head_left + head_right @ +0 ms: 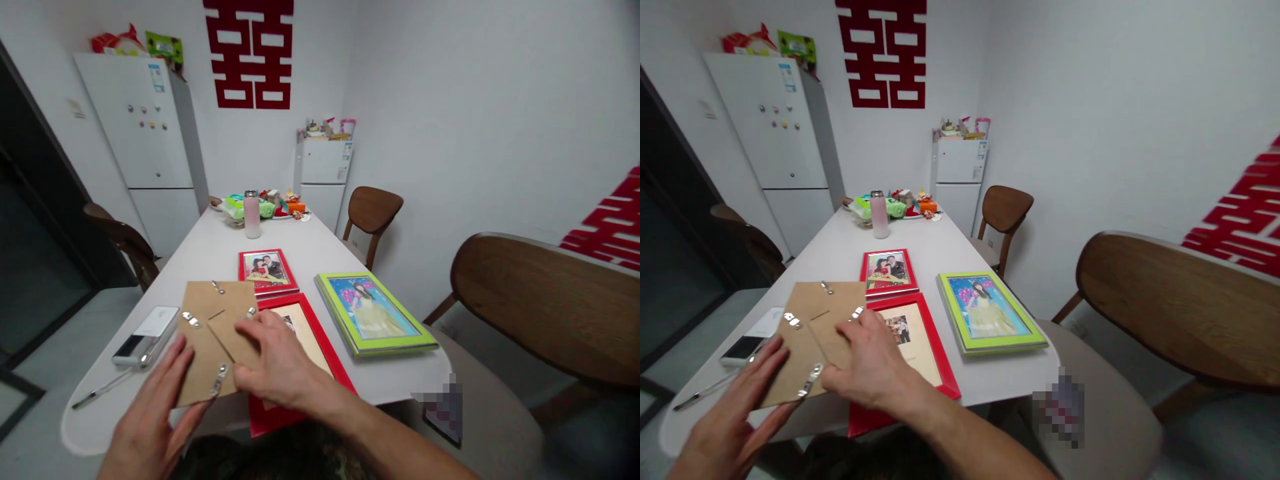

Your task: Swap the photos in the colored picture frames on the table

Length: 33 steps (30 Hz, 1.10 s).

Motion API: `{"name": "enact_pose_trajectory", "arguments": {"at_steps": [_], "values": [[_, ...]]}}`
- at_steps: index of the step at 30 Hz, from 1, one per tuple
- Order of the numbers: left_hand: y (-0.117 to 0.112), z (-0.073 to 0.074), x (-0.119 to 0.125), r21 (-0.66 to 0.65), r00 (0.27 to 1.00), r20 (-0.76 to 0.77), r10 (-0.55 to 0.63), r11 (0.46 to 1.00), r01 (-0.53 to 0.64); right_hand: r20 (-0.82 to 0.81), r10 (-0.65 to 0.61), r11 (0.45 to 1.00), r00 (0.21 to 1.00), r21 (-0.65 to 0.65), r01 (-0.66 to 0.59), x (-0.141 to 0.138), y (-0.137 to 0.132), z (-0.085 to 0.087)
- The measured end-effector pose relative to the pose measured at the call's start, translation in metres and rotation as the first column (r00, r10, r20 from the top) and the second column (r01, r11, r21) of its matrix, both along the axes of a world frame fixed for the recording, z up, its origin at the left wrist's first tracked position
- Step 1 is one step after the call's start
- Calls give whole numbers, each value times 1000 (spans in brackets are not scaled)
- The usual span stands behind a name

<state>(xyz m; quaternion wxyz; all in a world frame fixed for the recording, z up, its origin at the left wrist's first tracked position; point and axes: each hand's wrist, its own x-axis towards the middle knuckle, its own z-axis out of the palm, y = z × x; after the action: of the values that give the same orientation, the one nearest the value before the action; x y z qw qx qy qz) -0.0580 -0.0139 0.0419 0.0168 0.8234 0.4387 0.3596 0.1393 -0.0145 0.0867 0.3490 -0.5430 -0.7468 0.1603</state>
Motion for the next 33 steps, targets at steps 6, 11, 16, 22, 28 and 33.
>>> {"name": "enact_pose_trajectory", "arguments": {"at_steps": [6, 11, 16, 22, 28, 33], "values": [[-11, -34, 59, 16, 979, -146, -146, 989, 150, 83, -9, 982, 996, -185, 25, 64, -14, -33], [-9, -46, 83, -119, 955, -243, -173, 982, 148, 195, -31, 980, 980, -188, 69, 87, -13, -60], [-6, -40, 85, -214, 942, -278, -187, 968, 129, 242, -28, 989, 970, -137, 63, 87, -12, -67], [0, -48, 76, -181, 960, -203, -194, 971, 158, 325, -54, 991, 944, -99, 91, 73, -12, -74], [-3, -42, 78, -207, 942, -254, -218, 964, 167, 377, -147, 985, 914, -29, 170, 64, -10, -76], [0, -37, 80, -249, 911, -331, -246, 954, 167, 402, -123, 990, 907, -16, 141, 69, 0, -72]]}}
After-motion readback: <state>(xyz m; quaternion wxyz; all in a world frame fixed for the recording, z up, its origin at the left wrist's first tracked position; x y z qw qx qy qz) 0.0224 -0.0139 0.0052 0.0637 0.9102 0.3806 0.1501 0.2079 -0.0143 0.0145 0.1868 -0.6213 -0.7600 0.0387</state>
